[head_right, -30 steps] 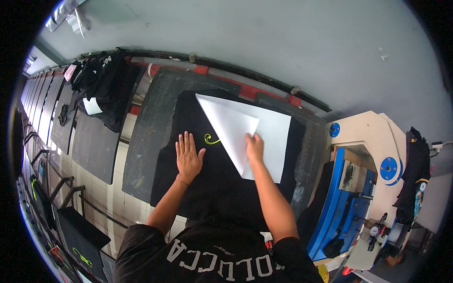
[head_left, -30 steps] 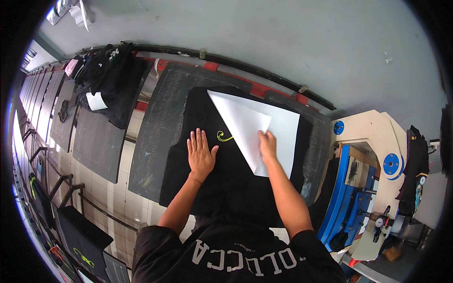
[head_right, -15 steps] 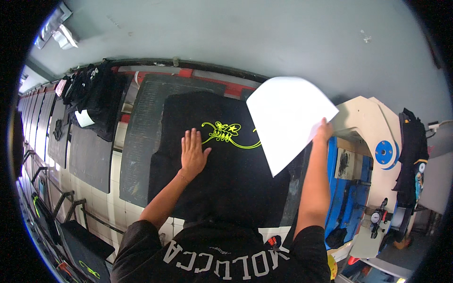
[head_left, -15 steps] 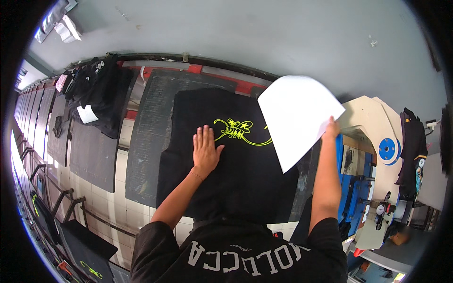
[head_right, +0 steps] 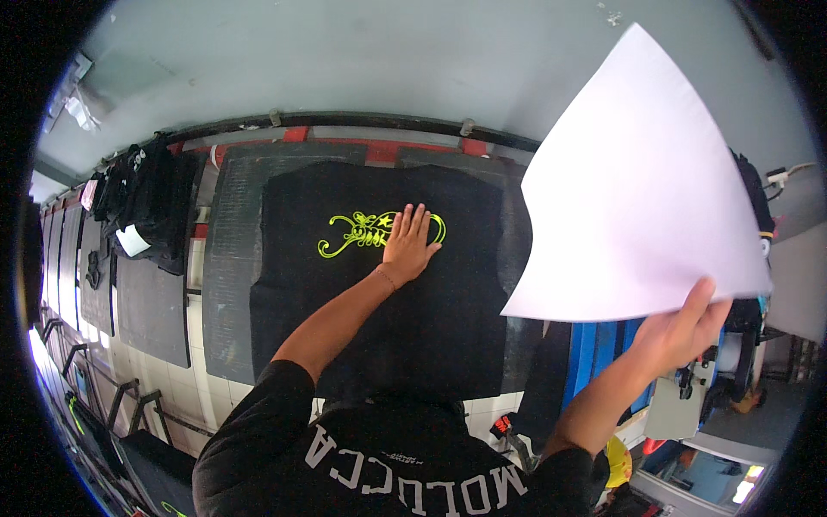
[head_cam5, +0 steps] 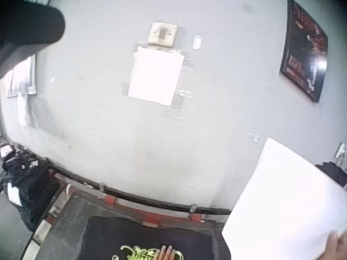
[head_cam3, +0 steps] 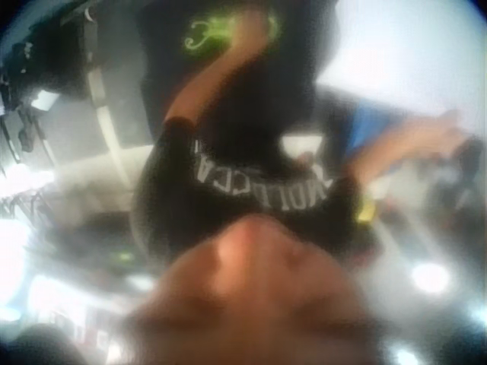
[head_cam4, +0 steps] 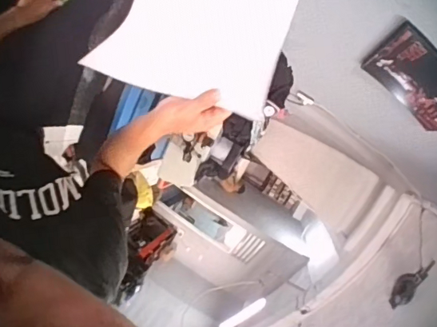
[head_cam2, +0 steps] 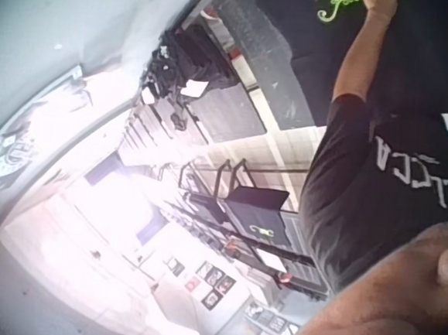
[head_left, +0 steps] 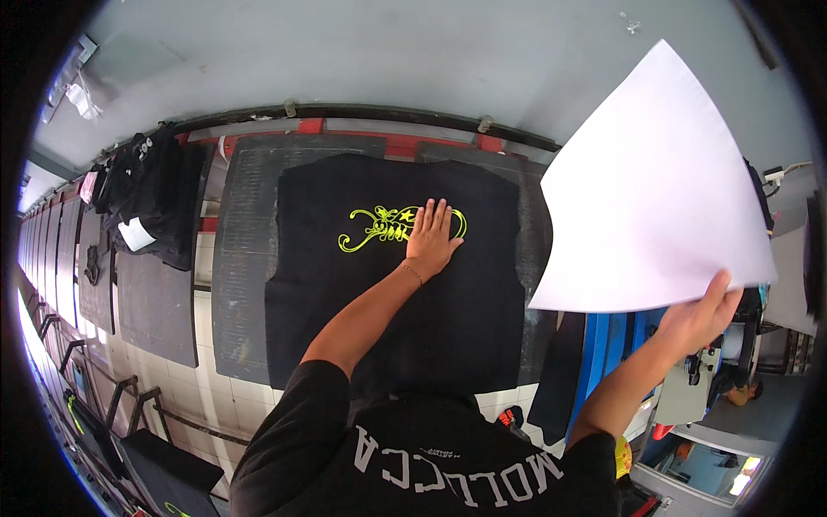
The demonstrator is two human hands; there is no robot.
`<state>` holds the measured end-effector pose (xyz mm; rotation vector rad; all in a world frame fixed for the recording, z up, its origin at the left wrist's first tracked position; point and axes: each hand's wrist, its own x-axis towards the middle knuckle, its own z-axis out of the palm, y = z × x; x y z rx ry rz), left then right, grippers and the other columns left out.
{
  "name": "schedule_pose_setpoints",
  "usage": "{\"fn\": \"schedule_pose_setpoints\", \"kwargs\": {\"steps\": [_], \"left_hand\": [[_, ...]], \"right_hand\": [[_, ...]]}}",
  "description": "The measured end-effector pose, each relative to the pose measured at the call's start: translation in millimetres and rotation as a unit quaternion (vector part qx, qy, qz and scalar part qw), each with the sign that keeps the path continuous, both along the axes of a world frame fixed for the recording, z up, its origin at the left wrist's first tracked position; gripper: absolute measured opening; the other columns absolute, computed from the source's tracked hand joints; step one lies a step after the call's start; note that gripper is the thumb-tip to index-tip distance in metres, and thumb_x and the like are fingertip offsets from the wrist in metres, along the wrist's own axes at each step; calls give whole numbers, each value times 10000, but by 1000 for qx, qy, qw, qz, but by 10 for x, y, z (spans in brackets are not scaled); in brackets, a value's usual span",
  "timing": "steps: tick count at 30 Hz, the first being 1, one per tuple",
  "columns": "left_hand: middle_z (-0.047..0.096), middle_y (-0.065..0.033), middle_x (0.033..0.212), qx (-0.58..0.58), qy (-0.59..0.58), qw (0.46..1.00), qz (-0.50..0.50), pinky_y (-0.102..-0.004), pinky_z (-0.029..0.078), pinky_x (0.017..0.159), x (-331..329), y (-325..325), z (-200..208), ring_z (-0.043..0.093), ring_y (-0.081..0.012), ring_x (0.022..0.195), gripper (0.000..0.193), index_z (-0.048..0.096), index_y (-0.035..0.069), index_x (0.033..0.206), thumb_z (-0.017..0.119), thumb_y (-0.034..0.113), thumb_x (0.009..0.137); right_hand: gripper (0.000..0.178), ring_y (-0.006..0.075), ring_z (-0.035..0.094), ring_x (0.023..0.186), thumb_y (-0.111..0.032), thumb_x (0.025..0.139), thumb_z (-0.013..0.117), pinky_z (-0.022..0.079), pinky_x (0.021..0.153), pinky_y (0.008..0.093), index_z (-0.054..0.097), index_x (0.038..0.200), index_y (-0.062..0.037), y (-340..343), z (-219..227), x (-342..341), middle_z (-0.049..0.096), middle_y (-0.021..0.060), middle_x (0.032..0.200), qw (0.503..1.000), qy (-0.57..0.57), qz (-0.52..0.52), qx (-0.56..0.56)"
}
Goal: The person places black shirts onto printing boards, aligns transfer paper over the logos, and operates a heat press machine to finalize the designs.
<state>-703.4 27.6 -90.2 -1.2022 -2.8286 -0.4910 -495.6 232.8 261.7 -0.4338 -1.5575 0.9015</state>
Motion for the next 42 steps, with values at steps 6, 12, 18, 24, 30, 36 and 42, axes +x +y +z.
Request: {"fn": "schedule_pose_setpoints", "kwargs": {"steps": [6,12,18,24,30,36,42], "left_hand": [[270,-153,1566,13,7,1000,-22,-465,144,1207,300,157,-38,184,-329,1477,730,288,1,1494,432,500,981],[336,-163,1533,29,-23,993,-112,-464,161,1204,984,-111,-83,216,-328,1465,687,365,-5,1459,456,472,974],[221,-207,1573,397,-328,857,-15,-436,162,1199,2191,-769,186,190,-349,1468,695,284,28,1501,619,236,929],[354,-196,1511,546,-394,739,22,-406,287,1144,3016,-1544,1183,333,-304,1411,597,476,25,1357,720,218,848],[687,-52,1008,539,-299,755,222,-287,491,819,4167,-2103,1545,604,-102,887,180,637,-17,1073,612,102,940],[669,-67,953,512,-204,623,555,-289,511,723,6001,-3782,1387,627,-134,844,221,588,-42,1112,559,130,975],[659,-111,1117,424,-71,536,727,-309,497,854,8770,-4616,600,623,-178,979,362,563,-49,1220,589,214,973]], "right_hand": [[266,244,606,985,-163,925,636,506,878,400,546,1053,53,-672,-467,678,619,164,1037,998,0,20,66],[294,297,697,722,-250,819,766,551,633,389,566,824,-34,-1086,-543,1103,680,160,796,954,-59,260,137],[169,265,723,693,-104,767,775,568,591,324,618,737,-49,-1042,-555,1817,706,128,742,902,-79,407,124],[283,271,715,628,-250,915,666,581,549,346,617,751,-25,-773,-674,2627,692,153,709,878,8,479,-21],[321,204,630,996,-118,923,631,502,850,301,527,1178,48,-584,-778,2860,624,184,1151,885,-71,436,-148],[341,214,649,973,-79,940,574,530,795,292,483,1249,34,-578,-1000,3138,576,189,1244,823,-146,514,-192],[291,202,655,913,-63,945,555,522,744,277,498,1213,35,-710,-1190,3298,585,177,1207,762,-225,563,-229]]}}
